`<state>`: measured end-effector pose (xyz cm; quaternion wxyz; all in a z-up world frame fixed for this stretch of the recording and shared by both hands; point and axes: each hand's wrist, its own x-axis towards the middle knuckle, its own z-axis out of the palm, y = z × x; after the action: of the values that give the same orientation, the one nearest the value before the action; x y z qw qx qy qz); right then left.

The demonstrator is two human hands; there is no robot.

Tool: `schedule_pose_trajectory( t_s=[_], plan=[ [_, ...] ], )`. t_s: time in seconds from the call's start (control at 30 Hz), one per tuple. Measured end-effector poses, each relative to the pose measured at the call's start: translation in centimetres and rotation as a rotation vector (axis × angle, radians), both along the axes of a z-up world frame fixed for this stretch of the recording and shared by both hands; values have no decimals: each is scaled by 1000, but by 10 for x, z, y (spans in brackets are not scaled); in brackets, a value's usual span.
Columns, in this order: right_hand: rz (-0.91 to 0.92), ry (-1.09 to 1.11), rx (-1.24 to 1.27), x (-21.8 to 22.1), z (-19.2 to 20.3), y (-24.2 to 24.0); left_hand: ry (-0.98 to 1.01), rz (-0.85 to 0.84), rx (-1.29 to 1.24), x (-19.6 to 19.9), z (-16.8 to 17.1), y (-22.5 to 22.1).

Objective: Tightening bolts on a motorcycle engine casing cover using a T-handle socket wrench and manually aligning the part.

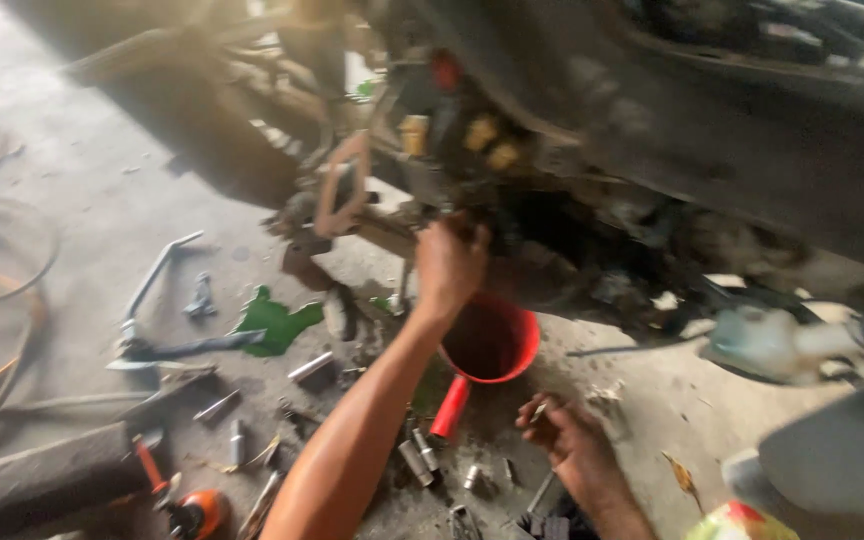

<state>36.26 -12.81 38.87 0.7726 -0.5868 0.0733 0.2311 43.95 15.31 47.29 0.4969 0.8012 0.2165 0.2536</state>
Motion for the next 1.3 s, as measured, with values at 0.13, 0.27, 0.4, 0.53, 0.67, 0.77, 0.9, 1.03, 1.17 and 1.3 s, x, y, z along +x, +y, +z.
schedule_pose_trajectory(
  t_s=[0.13, 0.27, 0.4, 0.53, 0.67, 0.77, 0.9, 1.03, 1.17, 1.3],
  plan=[
    [-97, 89, -84, -2, 22, -12, -40, 25, -145, 16, -6, -3],
    [-120, -203, -527, 14, 93, -19, -286, 9, -216, 29, -15, 1],
    [-286, -797, -886, 50, 102, -25, -238, 48, -305, 26, -17, -3],
    [-355, -937, -1070, 77, 100, -18, -245, 74, -632, -15, 24, -22],
    [-404, -967, -1117, 71, 100, -7, -344, -200, -1096, -69, 40, -36],
    [-380, -887, -897, 59, 125, 0, -307, -278, -1083, -73, 47, -61],
    [-344, -796, -874, 48, 127, 1, -129, -223, -630, -26, 43, -104],
    [-351, -786, -861, 41, 105, -15, -134, -157, 674, 7, 43, -123],
    [-317, -751, -790, 41, 101, -15, -86, -232, 956, 22, 38, -126],
    [-164, -274, -616, 45, 136, -13, -112, -271, 944, 22, 35, -126]
  ],
)
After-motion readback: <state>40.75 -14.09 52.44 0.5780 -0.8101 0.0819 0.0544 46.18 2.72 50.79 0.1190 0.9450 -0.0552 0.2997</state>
